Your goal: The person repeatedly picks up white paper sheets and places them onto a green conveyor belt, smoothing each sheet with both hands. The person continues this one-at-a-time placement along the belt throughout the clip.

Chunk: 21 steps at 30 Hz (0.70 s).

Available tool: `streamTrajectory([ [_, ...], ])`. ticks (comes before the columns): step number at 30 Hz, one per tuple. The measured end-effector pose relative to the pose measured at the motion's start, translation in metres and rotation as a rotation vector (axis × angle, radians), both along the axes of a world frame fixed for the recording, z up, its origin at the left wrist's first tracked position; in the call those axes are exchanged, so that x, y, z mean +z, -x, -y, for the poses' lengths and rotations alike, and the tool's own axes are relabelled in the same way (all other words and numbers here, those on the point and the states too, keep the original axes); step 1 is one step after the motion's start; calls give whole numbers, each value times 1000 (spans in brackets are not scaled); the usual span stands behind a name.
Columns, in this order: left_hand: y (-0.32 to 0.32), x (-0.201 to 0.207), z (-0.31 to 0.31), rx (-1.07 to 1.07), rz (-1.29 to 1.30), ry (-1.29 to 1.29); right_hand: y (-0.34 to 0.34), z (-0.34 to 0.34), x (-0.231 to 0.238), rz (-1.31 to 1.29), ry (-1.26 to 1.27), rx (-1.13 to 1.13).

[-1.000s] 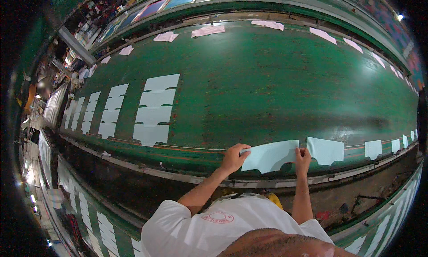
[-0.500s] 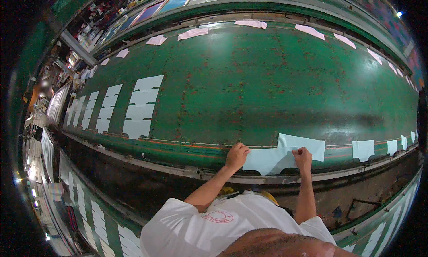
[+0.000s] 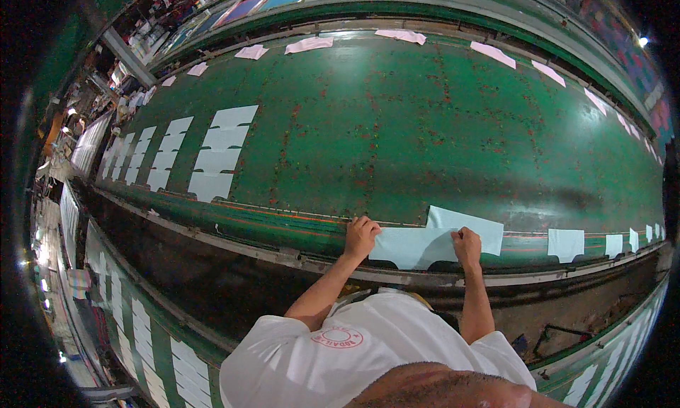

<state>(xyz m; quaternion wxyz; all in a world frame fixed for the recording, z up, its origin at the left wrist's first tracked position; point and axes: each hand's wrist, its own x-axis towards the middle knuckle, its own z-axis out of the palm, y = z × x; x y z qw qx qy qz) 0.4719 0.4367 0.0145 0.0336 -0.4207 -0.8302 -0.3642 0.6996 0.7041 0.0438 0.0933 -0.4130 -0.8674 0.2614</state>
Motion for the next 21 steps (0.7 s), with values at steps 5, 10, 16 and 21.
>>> streamTrajectory([
  [5,-4,2,1,-2,5,-10,-2,-8,6,12,-13,17],
  [10,-4,-4,4,-39,-121,33,-4,-6,11,42,-53,41],
  [16,3,-4,9,-90,-105,30,-1,-2,10,49,-147,46],
  [21,1,4,10,-91,-95,3,0,-5,6,1,-179,-41],
])
